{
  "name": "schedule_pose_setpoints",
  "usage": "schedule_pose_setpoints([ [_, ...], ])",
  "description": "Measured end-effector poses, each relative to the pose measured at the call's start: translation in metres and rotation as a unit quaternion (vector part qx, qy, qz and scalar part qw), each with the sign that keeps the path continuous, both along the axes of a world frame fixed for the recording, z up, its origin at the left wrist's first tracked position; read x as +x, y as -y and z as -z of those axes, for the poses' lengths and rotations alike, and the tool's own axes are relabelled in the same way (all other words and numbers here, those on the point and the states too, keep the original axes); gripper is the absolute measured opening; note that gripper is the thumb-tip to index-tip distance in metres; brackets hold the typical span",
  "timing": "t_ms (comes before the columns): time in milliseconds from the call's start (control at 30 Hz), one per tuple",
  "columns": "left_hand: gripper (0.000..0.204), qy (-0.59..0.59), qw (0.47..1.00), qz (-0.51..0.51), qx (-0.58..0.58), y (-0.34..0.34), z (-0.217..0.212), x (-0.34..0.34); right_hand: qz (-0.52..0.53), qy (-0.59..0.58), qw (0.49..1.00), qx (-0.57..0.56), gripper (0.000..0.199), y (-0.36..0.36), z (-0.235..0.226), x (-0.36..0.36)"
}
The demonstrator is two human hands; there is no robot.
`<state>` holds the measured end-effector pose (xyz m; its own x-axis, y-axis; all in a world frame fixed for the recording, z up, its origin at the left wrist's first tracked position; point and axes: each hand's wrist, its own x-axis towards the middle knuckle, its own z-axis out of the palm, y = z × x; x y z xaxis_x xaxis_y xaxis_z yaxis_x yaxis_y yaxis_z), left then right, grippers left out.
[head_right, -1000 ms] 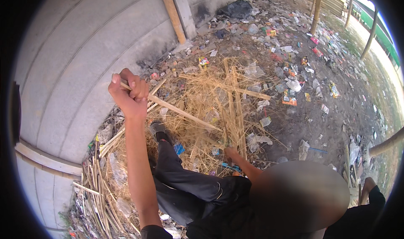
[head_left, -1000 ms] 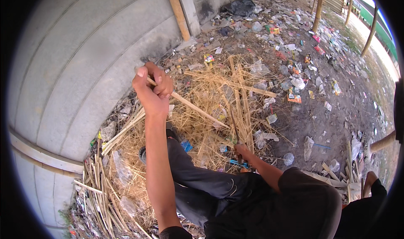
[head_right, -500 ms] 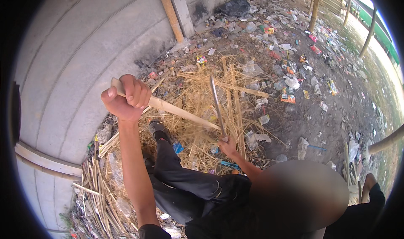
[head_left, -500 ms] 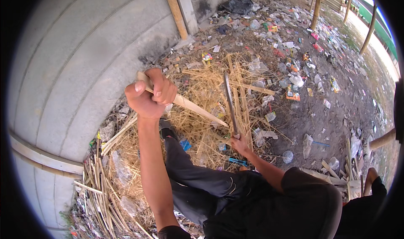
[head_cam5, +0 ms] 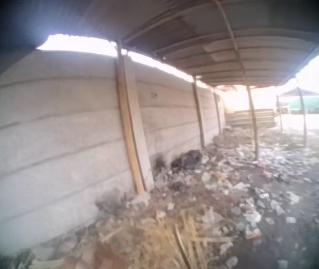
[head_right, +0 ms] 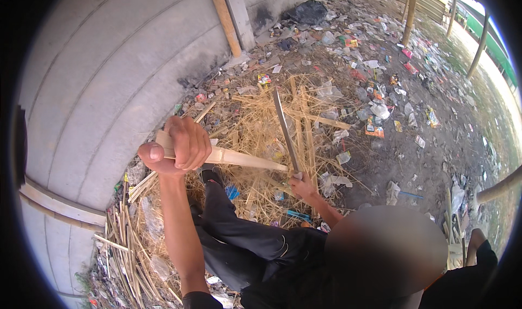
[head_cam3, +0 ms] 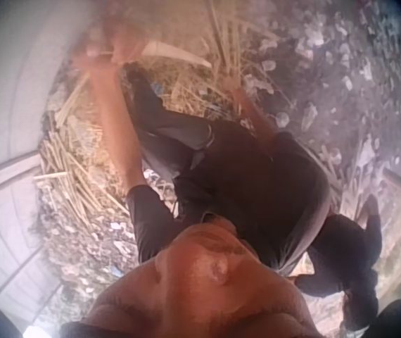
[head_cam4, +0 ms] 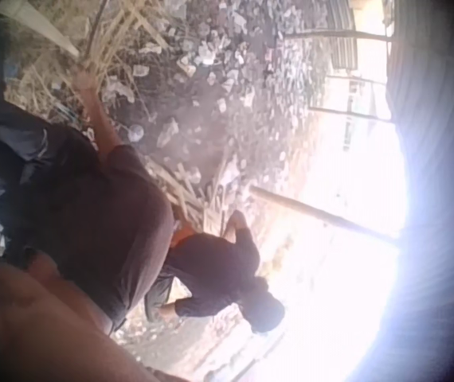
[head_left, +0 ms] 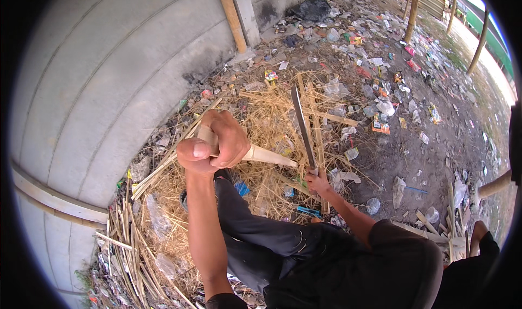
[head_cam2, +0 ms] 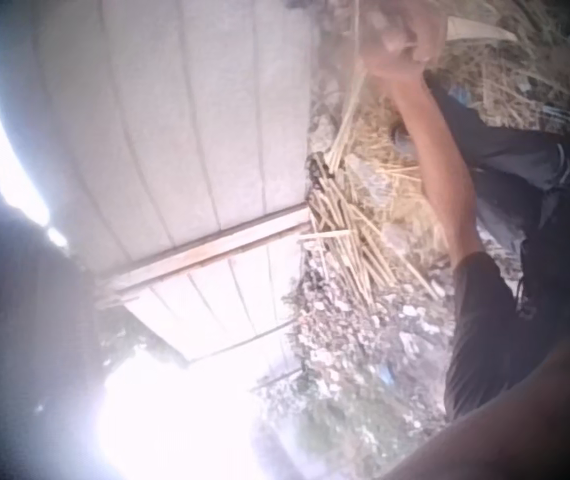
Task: The person sits on the ground and uses a knife to shave a long bamboo strip, removing thin layers from its surface. The person holds the strip with one hand and scrapes the knife along it with the other, occasionally rotating the strip to work on different sides.
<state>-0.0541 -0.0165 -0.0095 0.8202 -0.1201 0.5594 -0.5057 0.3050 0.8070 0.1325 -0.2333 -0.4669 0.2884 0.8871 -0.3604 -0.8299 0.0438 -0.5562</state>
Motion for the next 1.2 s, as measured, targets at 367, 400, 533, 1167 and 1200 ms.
schedule_pose_setpoints([
  [367, 0.041, -0.028, 0.999, 0.017, -0.015, -0.009, 0.001, -0.012, -0.027, 0.362, 0.917, -0.166, 0.016, -0.017, -0.049, -0.009],
  [400, 0.041, -0.027, 0.999, 0.018, -0.011, -0.008, 0.002, -0.012, 0.001, 0.375, 0.915, -0.149, 0.016, -0.019, -0.054, -0.012],
  [533, 0.040, -0.031, 0.999, 0.031, 0.001, -0.004, -0.001, -0.006, 0.080, 0.480, 0.853, -0.189, 0.018, -0.015, -0.007, -0.035],
  [1167, 0.067, -0.069, 0.885, -0.452, -0.088, 0.016, -0.005, 0.015, 0.034, 0.359, 0.923, -0.135, 0.019, -0.020, 0.030, -0.058],
  [1200, 0.067, -0.074, 0.859, -0.497, -0.098, 0.013, -0.007, 0.020, -0.033, 0.321, 0.917, -0.235, 0.018, -0.017, 0.037, -0.073],
])
